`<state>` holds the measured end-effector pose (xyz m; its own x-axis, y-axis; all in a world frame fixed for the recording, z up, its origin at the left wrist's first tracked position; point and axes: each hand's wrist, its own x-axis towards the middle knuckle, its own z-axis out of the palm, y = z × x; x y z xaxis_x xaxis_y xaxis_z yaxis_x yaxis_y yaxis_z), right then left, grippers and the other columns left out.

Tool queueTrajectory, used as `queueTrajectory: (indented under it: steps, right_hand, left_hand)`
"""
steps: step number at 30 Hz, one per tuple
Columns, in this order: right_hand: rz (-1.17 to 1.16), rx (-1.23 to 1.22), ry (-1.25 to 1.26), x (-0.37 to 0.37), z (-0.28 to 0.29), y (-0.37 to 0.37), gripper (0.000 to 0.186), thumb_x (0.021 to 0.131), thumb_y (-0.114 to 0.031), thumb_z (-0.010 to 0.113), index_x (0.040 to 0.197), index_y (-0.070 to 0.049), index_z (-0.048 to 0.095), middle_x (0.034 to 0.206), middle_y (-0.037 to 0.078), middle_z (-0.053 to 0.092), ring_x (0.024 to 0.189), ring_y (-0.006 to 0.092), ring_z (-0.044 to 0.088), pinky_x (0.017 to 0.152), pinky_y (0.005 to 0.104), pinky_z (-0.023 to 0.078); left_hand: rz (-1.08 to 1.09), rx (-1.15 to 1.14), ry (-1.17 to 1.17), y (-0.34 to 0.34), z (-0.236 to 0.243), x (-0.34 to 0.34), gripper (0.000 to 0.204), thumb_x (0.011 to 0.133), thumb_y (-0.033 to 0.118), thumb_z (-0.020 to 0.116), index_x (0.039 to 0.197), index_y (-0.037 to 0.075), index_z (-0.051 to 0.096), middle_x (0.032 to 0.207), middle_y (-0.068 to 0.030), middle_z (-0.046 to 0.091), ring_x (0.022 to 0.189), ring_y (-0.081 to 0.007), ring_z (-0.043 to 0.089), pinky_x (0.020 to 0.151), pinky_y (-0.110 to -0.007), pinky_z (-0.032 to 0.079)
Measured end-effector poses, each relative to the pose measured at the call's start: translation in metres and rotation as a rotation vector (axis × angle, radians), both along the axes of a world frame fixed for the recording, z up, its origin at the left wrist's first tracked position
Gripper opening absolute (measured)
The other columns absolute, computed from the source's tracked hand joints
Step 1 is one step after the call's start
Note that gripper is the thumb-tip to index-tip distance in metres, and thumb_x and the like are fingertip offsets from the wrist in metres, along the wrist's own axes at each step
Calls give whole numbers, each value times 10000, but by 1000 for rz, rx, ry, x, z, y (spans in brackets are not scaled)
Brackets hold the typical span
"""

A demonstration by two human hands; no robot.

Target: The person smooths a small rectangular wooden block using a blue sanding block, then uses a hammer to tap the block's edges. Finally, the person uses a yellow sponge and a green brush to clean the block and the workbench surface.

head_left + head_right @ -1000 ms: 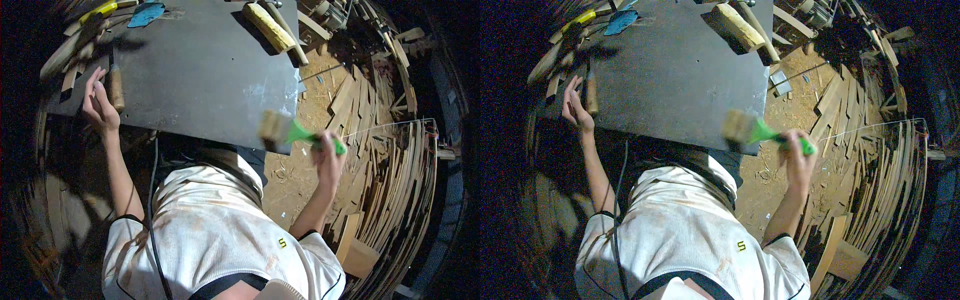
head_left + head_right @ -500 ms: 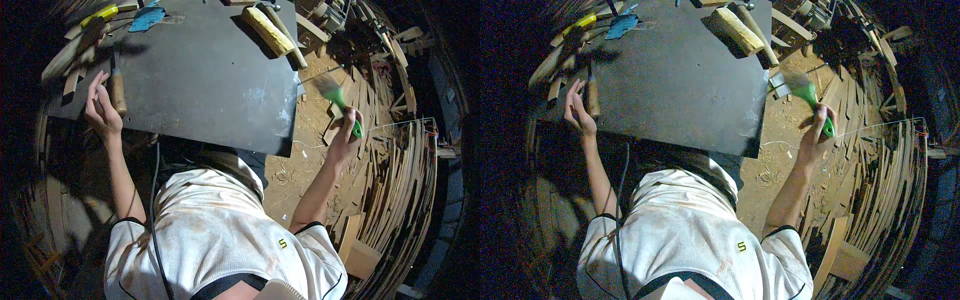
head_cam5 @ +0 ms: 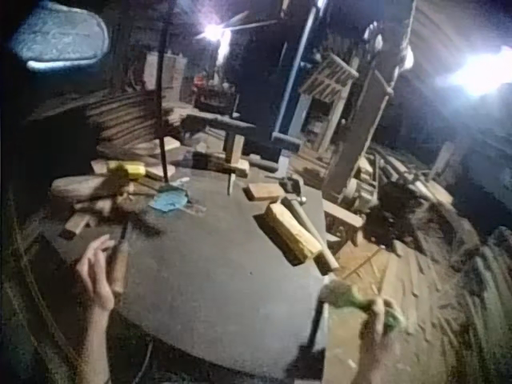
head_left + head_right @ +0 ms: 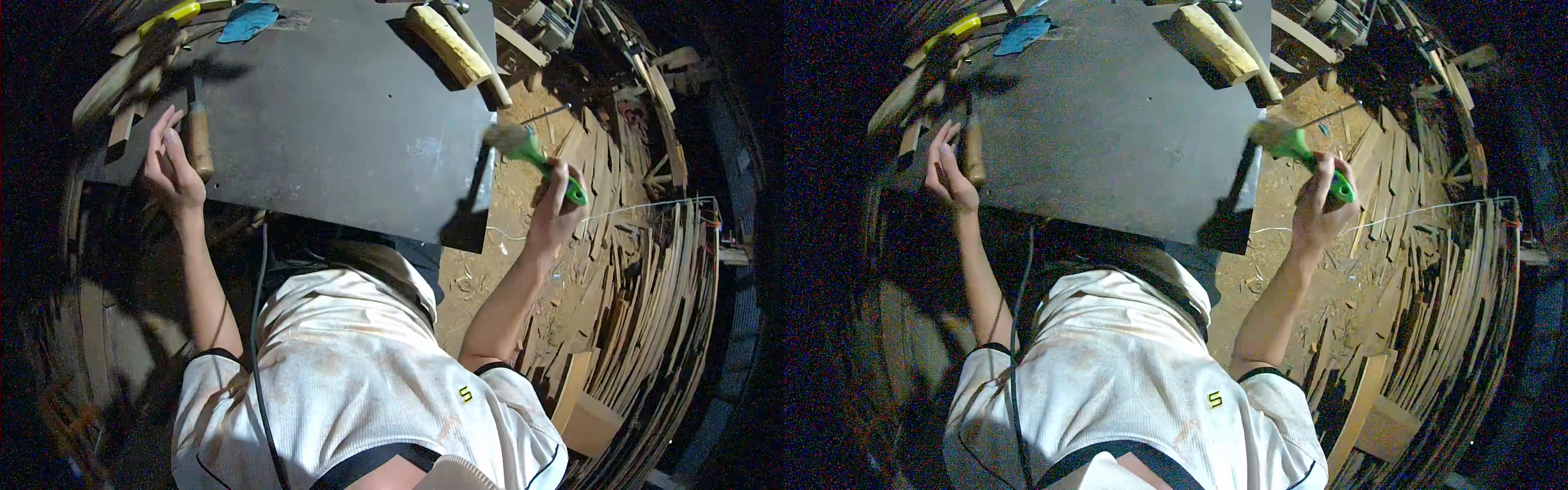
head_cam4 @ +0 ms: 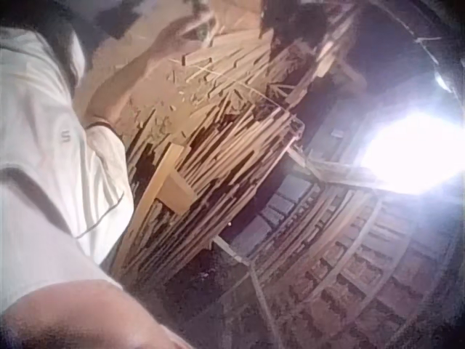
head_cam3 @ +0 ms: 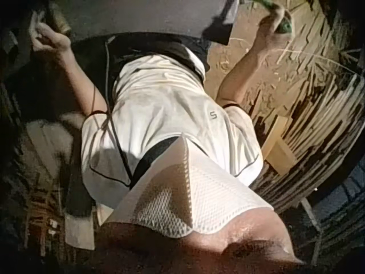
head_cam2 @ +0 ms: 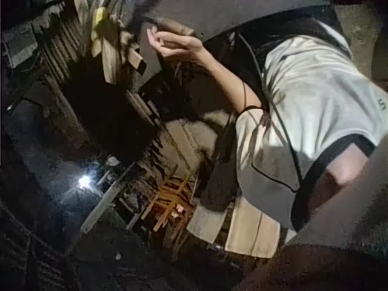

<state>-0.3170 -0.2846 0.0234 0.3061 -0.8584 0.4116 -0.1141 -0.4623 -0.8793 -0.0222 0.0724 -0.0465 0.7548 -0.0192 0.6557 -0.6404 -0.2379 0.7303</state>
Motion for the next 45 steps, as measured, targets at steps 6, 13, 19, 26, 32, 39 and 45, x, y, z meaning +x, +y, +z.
queueTrajectory:
  steps: [6, 13, 19, 26, 32, 39, 45]
  right_hand:
    - [700, 307, 27, 49, 24, 119, 221, 977, -197, 627, 972, 13, 695, 758, 23, 658, 567, 85, 589, 518, 226, 459]
    - [194, 289, 160, -40, 22, 32, 222, 933, -203, 668, 968, 14, 699, 808, 54, 670, 557, 89, 530, 471, 248, 415]
    - [76, 178, -17, -62, 19, 30, 234, 923, -236, 662, 954, -5, 685, 801, 71, 664, 576, 109, 557, 491, 254, 431]
    - [509, 202, 291, -16, -8, 97, 147, 912, -133, 686, 988, -10, 712, 844, 51, 683, 686, 97, 602, 577, 235, 457]
    - [-13, 62, 107, -87, 35, 34, 232, 940, -216, 635, 942, 11, 680, 828, 100, 667, 486, 117, 537, 441, 247, 438]
    - [306, 84, 192, -47, 0, 73, 208, 934, -176, 640, 949, 28, 676, 809, 94, 668, 528, 120, 569, 452, 244, 450]
    - [-140, -125, 147, -83, 24, 34, 277, 970, -238, 582, 964, 25, 668, 722, 97, 659, 473, 104, 528, 416, 251, 401]
  left_hand:
    - [5, 30, -7, 4, -1, 2, 451, 1053, 284, 390, 1271, -65, 575, 1215, -194, 651, 1114, -244, 610, 1008, -379, 432]
    - [12, -31, -34, 5, -3, 1, 416, 1060, 271, 419, 1246, -56, 598, 1156, -167, 686, 1049, -206, 641, 950, -327, 454]
    - [29, -13, -60, 6, -6, 7, 451, 1054, 330, 422, 1264, -24, 607, 1154, -155, 692, 1016, -191, 645, 918, -319, 467]
    - [63, 28, -58, 8, -5, 7, 451, 1044, 345, 436, 1243, -14, 624, 1141, -150, 699, 1003, -216, 660, 895, -328, 485]
    - [45, -37, -23, 0, -4, 4, 447, 1035, 346, 457, 1223, -19, 634, 1128, -169, 701, 1008, -223, 660, 912, -337, 484]
    - [35, -3, -62, 7, -7, 8, 477, 1044, 365, 438, 1242, -26, 624, 1157, -160, 691, 1035, -210, 643, 937, -327, 463]
    - [77, 5, -52, 6, -8, 9, 469, 1044, 354, 438, 1229, -32, 630, 1132, -165, 700, 1018, -210, 648, 924, -322, 466]
